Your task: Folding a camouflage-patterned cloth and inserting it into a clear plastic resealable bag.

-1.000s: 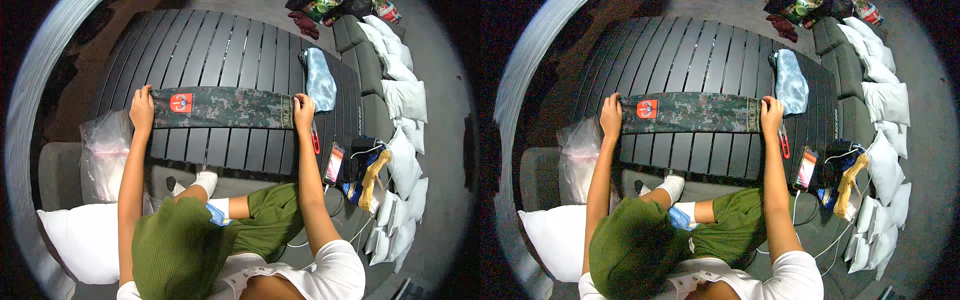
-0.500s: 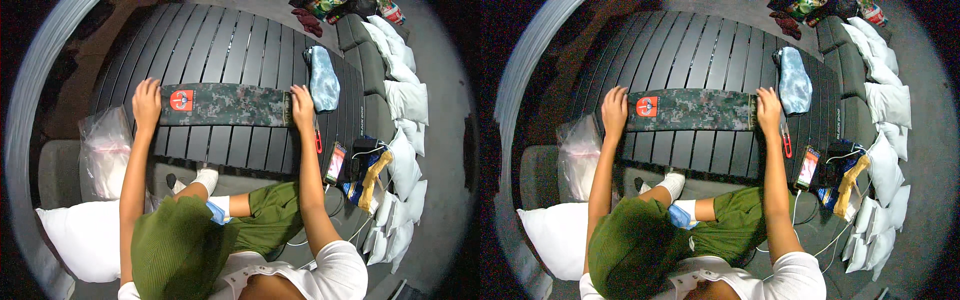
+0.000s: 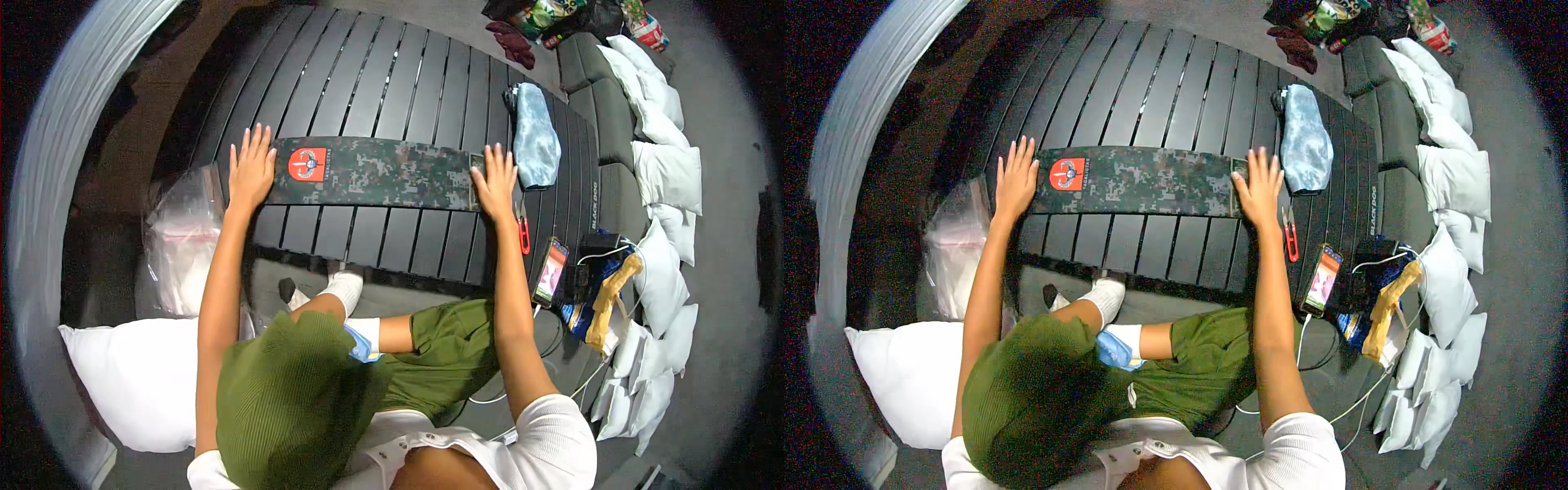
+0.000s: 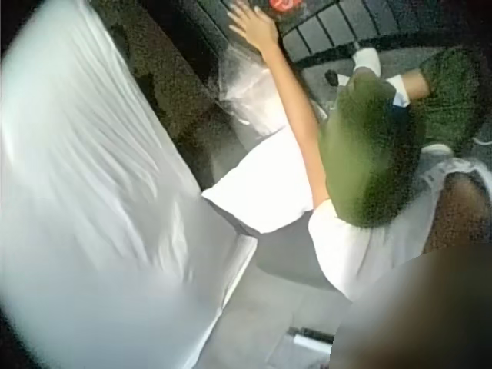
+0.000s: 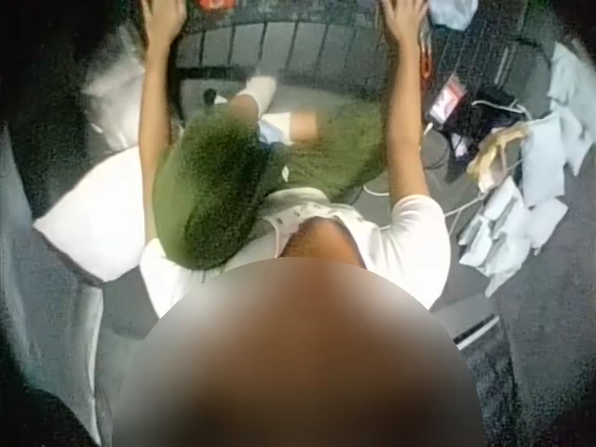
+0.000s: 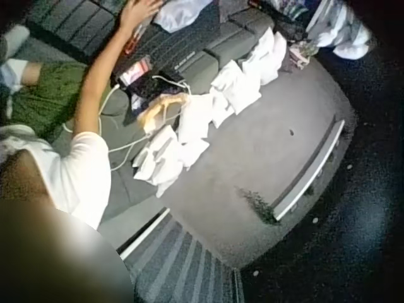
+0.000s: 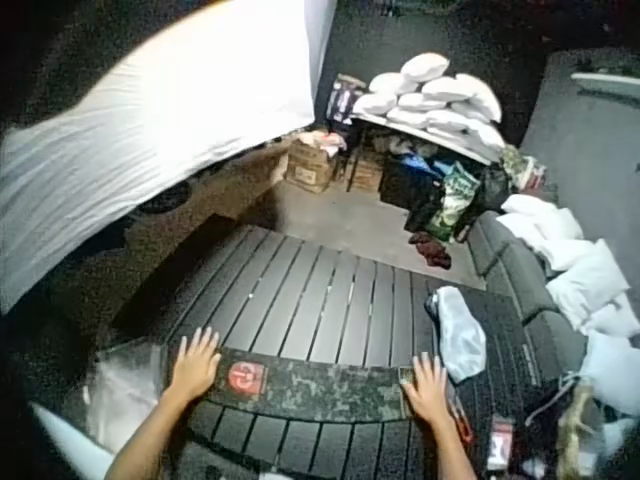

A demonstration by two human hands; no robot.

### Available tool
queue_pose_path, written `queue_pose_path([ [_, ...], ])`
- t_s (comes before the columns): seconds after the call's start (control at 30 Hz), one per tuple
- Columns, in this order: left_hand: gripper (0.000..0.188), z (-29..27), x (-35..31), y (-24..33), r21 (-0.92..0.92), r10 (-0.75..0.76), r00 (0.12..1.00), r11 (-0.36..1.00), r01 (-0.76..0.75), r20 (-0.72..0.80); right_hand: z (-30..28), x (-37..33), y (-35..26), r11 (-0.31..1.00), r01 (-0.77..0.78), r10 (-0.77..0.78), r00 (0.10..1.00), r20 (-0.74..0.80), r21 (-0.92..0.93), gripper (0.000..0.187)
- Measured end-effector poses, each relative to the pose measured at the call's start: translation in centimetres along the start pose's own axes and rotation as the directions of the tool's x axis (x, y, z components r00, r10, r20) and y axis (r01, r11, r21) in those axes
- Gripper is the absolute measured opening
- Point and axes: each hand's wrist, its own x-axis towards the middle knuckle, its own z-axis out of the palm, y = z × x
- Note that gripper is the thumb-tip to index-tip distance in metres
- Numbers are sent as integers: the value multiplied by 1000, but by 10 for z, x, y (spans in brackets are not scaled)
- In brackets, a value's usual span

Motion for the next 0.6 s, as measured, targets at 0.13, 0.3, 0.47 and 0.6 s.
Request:
queue_pose_path([
  [0.13,44,-8,-6,2,-119,-5,999,993,0,-38,-16,4,8,908,-354,377,924,-67,224,46],
  [0.3,41,-34,1,26,-156,-30,980,988,-1,-196,-34,-5,-11,649,-684,614,730,301,334,61],
  [0.47,38,-54,5,87,-279,94,967,947,-161,-236,-19,-10,-2,813,-577,552,807,209,83,58],
  [0.6,37,-44,-10,113,-487,87,994,866,-111,-71,-19,-6,-10,845,-473,452,881,137,249,53],
])
